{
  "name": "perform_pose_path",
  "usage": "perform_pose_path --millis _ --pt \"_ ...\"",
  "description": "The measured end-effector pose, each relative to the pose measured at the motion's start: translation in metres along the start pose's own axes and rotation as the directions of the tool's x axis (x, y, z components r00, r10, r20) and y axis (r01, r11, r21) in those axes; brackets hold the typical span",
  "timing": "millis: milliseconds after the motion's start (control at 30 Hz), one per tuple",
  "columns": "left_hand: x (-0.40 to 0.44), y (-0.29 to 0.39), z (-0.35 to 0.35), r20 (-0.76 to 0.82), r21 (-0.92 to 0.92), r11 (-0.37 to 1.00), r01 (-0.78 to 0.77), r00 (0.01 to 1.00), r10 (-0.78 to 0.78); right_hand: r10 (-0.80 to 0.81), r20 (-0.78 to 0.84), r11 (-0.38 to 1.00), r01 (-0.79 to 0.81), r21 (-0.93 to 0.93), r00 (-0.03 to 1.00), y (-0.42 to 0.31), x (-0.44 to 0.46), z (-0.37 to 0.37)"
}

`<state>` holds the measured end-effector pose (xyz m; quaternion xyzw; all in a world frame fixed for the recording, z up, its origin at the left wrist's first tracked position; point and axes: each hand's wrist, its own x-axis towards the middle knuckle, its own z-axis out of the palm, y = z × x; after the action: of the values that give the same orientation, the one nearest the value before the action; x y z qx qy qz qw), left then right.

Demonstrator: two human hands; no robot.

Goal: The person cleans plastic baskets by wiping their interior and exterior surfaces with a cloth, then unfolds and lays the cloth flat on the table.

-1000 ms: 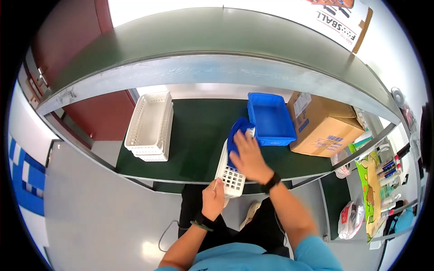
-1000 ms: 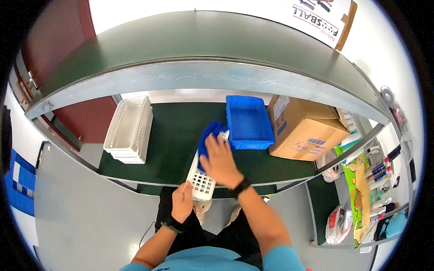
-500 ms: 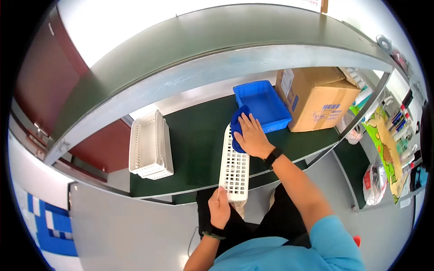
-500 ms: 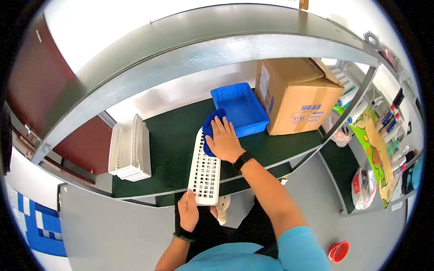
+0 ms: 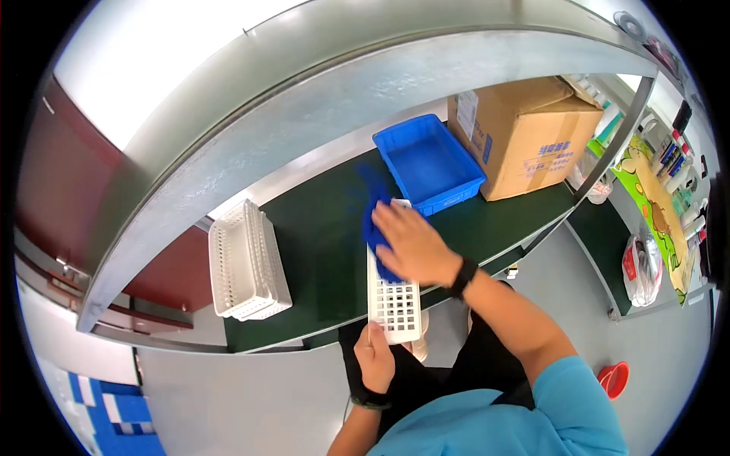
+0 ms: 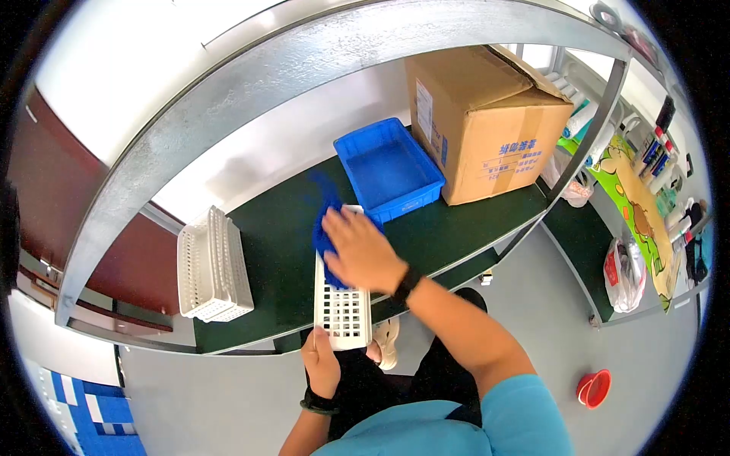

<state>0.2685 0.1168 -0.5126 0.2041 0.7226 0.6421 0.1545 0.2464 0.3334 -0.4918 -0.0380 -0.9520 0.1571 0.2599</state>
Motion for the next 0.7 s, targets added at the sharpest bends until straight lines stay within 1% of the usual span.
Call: perform_pose_path --millis 67,133,200,233,267,300,333,367,400,433,467,533,567,600,700 --pt "0.001 0.004 -0.001 0.003 0.037 0.999 0.008 1.000 -0.008 0.109 -0.045 0.994 -0.108 0.033 0.993 0.023 0.018 0.012" --pt "0.004 0.002 -0.002 -0.023 0.034 0.999 0.037 0.999 -0.036 0.139 -0.021 0.989 -0.137 0.053 0.990 0.023 0.017 0.016" --pt "0.003 0.001 -0.001 -0.032 0.038 0.999 0.018 0.999 -0.017 0.062 -0.024 0.998 -0.061 0.011 0.998 0.009 0.004 0.009" --pt "0.003 0.000 0.000 -0.039 0.041 0.999 -0.003 0.999 0.005 0.010 -0.015 0.999 -0.009 0.049 1.000 -0.002 -0.006 0.004" --pt "0.003 -0.001 -0.002 -0.038 0.042 0.999 0.000 0.999 0.001 -0.025 0.051 0.998 0.022 0.065 0.998 -0.017 -0.017 -0.006" --pt "0.004 -0.002 -0.006 -0.024 0.129 0.991 0.023 1.000 -0.020 -0.083 0.105 0.990 0.070 0.121 0.991 -0.031 -0.031 -0.014" --pt "0.005 -0.004 -0.008 -0.012 0.216 0.976 0.041 0.999 -0.040 -0.137 0.117 0.982 0.120 0.144 0.984 -0.045 -0.048 -0.017" --pt "0.005 -0.005 -0.007 -0.010 0.218 0.975 0.044 0.999 -0.042 -0.170 0.150 0.969 0.137 0.206 0.974 -0.059 -0.062 -0.021" --pt "0.005 -0.007 -0.005 -0.025 0.147 0.989 -0.025 0.999 0.029 -0.193 0.199 0.962 0.146 0.232 0.961 -0.075 -0.072 -0.033" --pt "0.004 -0.008 -0.003 -0.045 0.076 0.993 -0.096 0.994 0.099 -0.181 0.173 0.958 0.134 0.252 0.968 -0.084 -0.080 -0.034" --pt "0.004 -0.011 -0.003 -0.040 0.079 0.992 -0.096 0.994 0.100 -0.164 0.144 0.955 0.120 0.272 0.976 -0.088 -0.085 -0.034" --pt "0.002 -0.015 -0.004 -0.025 0.038 0.996 -0.083 0.996 0.084 -0.174 0.144 0.958 0.133 0.254 0.974 -0.081 -0.078 -0.031" --pt "0.003 -0.011 -0.005 -0.012 0.059 0.995 -0.074 0.997 0.075 -0.193 0.146 0.959 0.155 0.237 0.970 -0.074 -0.071 -0.029" --pt "0.004 -0.009 -0.012 0.032 0.117 0.991 0.059 0.998 -0.063 -0.150 0.122 0.975 0.127 0.180 0.981 -0.064 -0.062 -0.026" --pt "0.001 -0.004 -0.007 0.035 0.091 0.995 0.031 0.999 -0.034 -0.003 0.015 1.000 0.003 0.021 1.000 -0.018 -0.023 -0.008"
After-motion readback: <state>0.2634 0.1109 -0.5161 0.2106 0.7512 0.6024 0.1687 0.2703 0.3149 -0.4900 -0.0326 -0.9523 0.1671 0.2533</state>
